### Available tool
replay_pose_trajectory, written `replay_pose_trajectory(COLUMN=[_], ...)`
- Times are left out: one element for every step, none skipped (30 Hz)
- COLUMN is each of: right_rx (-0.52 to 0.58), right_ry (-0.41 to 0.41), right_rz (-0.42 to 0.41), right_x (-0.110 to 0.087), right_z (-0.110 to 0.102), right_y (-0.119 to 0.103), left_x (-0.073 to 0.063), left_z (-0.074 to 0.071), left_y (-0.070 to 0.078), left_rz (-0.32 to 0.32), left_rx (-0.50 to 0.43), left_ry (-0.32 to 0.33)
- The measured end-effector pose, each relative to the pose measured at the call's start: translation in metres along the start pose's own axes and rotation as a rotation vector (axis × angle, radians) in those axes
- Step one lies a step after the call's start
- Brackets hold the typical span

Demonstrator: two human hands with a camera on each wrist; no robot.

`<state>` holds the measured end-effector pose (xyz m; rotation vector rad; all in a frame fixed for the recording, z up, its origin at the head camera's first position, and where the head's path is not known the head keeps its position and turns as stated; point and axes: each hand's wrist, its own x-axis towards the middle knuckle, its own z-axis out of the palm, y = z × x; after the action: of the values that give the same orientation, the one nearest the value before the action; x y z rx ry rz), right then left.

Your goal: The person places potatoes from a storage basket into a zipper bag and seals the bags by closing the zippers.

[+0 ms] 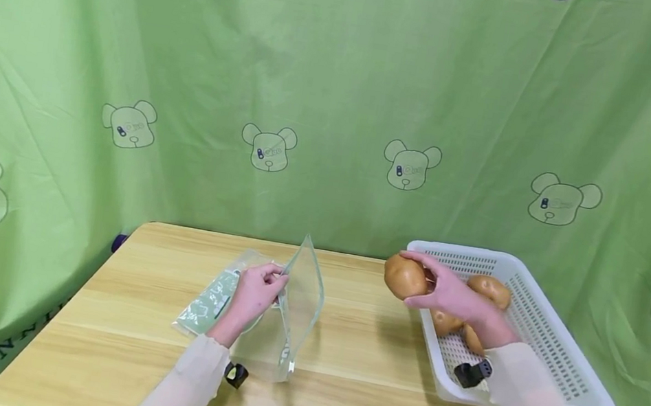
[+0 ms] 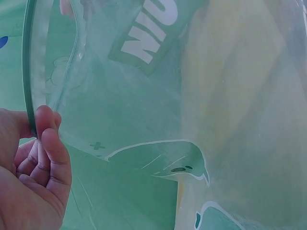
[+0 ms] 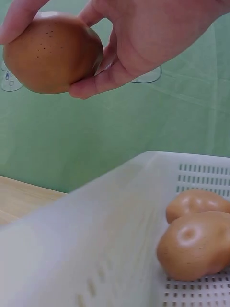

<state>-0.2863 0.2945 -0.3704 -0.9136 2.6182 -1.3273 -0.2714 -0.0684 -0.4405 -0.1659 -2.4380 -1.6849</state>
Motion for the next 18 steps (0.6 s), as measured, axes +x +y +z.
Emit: replay_pose_trajectory(right_rx=[0.017,0.030,0.033,0.030,0.038,0.040,0.040,0.039,0.045,0.056,0.076,0.091,0.105,0.119,0.130,0.141,0.155,0.170], right_ry=[-0.009,-0.018,-0.023,-0.029,-0.037,-0.045,-0.052,-0.058,-0.064,-0.075,-0.086,-0.093,-0.099,-0.107,-0.113,-0.120,-0.128,-0.134], right_rz=[-0.005,-0.007,-0.008,-0.006,-0.007,-0.007,-0.002,0.003,0.004,0.000,-0.003,-0.005,-0.005,0.000,-0.001,0.002,0.004,-0.006], right_x=[0.001,0.002,0.003,0.004,0.005,0.005,0.006,0.006,0.007,0.008,0.009,0.010,0.011,0.011,0.012,0.013,0.014,0.016], right_z=[0.002,0.003,0.005,0.007,0.009,0.012,0.014,0.016,0.018,0.021,0.023,0.025,0.028,0.030,0.032,0.034,0.037,0.039], right_y=[-0.001,-0.001,-0.002,-0.004,-0.006,-0.008,-0.010,-0.011,-0.013,-0.015,-0.017,-0.020,-0.022,-0.025,-0.027,-0.029,-0.031,-0.032], left_x=[0.000,0.000,0.000,0.001,0.001,0.001,0.001,0.001,0.001,0.001,0.000,0.001,0.001,0.001,0.000,0.000,0.000,0.000], left_z=[0.000,0.000,0.000,0.000,0.001,0.000,0.000,0.000,0.000,0.000,0.000,0.000,0.000,0.000,0.000,0.000,0.000,0.001], left_y=[0.000,0.000,0.001,0.001,0.001,0.001,0.001,0.001,0.002,0.001,0.001,0.001,0.001,0.001,0.002,0.002,0.002,0.002], left_rz=[-0.001,0.000,0.001,0.000,0.000,0.000,0.000,-0.001,-0.002,-0.004,-0.005,-0.007,-0.009,-0.010,-0.009,-0.010,-0.010,-0.010], left_rx=[0.000,0.001,0.002,0.003,0.004,0.004,0.006,0.006,0.006,0.005,0.004,0.003,0.001,-0.002,0.001,0.002,0.004,0.004], left_ry=[0.002,0.004,0.006,0.007,0.008,0.008,0.007,0.004,0.001,-0.002,-0.005,-0.008,-0.010,-0.011,-0.010,-0.010,-0.009,-0.009])
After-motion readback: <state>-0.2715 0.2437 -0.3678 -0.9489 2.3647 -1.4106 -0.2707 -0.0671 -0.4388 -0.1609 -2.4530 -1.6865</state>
